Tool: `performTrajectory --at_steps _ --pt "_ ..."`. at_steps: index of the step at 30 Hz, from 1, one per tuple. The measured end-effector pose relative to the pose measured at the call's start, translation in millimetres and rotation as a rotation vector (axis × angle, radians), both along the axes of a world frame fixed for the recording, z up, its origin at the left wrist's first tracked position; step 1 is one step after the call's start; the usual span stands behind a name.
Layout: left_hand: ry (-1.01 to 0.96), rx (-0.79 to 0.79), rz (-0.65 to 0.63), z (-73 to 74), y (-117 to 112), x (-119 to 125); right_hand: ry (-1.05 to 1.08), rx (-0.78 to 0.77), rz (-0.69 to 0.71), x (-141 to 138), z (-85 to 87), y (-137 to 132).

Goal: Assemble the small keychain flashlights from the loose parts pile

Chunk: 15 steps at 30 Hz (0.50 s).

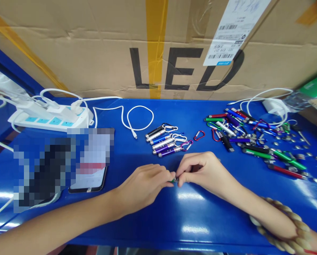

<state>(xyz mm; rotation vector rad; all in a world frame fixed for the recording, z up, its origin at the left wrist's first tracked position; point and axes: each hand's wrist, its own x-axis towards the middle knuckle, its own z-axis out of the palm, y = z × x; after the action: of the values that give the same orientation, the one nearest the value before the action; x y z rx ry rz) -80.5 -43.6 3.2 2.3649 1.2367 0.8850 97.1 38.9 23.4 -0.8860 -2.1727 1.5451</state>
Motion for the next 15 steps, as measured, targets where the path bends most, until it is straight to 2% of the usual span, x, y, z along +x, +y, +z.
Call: performTrajectory --at_steps 4,8,15 --pt "0.028 0.042 0.017 -2.4 -0.9 0.1 0.029 0.066 0.013 0.4 0.1 -0.8" --pt "0.017 0.087 0.038 -4.1 -1.2 -0.1 -0.002 0.054 -0.01 -1.3 -1.8 -2.3" --pt "0.026 0.125 0.074 0.3 -2.8 1.1 -0.073 -0.152 -0.034 -2.5 0.3 -2.7"
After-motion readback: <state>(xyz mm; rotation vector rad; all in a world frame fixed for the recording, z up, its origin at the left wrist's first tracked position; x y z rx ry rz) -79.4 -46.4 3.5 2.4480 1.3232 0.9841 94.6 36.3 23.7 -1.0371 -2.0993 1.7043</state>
